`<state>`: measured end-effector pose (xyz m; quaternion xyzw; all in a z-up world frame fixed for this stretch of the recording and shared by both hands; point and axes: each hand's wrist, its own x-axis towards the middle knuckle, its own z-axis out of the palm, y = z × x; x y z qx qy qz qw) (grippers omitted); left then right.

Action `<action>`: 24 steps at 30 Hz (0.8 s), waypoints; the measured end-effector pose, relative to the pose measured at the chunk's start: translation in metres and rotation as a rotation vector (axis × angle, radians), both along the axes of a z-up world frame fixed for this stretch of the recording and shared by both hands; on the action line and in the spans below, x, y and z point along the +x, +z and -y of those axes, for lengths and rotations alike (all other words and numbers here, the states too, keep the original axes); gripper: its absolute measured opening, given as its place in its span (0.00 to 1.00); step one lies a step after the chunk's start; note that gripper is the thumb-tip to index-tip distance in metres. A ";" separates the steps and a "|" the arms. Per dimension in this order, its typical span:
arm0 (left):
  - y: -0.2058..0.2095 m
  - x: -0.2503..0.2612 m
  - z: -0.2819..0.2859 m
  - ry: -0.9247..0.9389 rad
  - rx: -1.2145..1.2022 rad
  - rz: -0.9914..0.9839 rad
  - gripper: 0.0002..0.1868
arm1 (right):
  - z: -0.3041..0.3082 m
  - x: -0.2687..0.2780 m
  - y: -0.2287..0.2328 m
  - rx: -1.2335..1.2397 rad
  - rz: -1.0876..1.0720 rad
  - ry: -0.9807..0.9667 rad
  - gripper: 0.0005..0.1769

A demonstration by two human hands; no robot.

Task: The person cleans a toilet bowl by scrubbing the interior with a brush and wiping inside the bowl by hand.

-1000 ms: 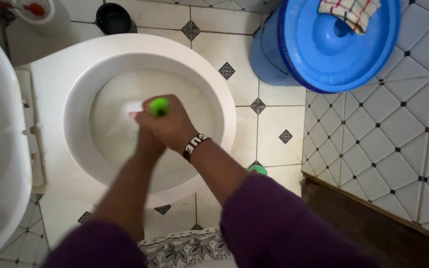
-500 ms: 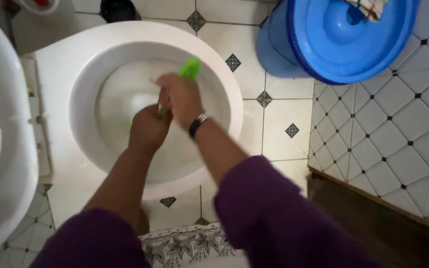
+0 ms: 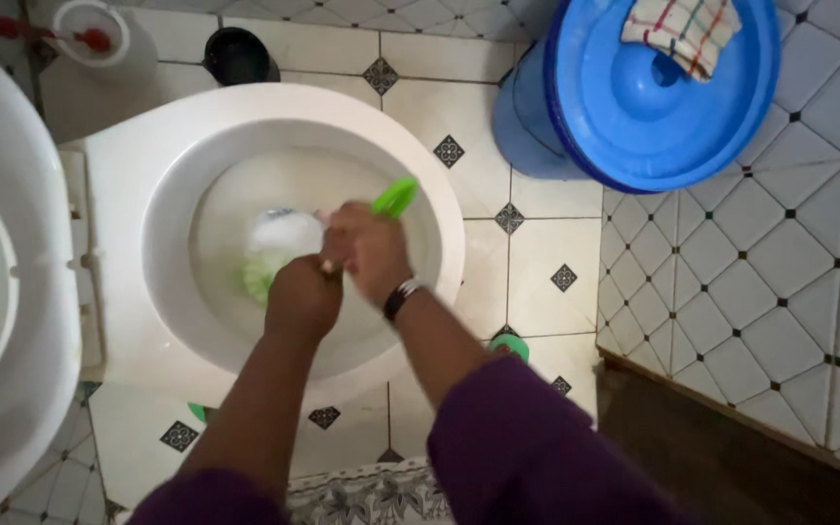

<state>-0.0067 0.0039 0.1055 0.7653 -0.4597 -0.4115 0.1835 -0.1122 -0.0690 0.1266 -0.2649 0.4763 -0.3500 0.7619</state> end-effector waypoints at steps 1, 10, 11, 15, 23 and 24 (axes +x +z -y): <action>0.008 -0.008 0.003 -0.011 0.028 0.072 0.20 | 0.017 -0.008 -0.001 0.056 0.222 0.003 0.17; -0.025 0.005 -0.019 -0.072 -0.264 0.018 0.15 | -0.026 0.004 0.006 0.018 -0.080 0.105 0.14; -0.025 0.008 -0.016 -0.160 -0.183 0.000 0.14 | -0.021 0.008 0.005 0.009 -0.083 0.103 0.14; 0.012 0.002 -0.002 0.051 0.005 0.049 0.17 | 0.006 0.010 0.016 0.054 0.201 0.059 0.20; -0.029 0.011 -0.001 0.006 -0.429 -0.020 0.17 | 0.004 0.040 0.033 -0.192 -0.399 0.332 0.15; -0.030 0.016 -0.009 0.010 -0.431 -0.012 0.17 | -0.008 0.037 0.031 -0.129 -0.264 0.291 0.19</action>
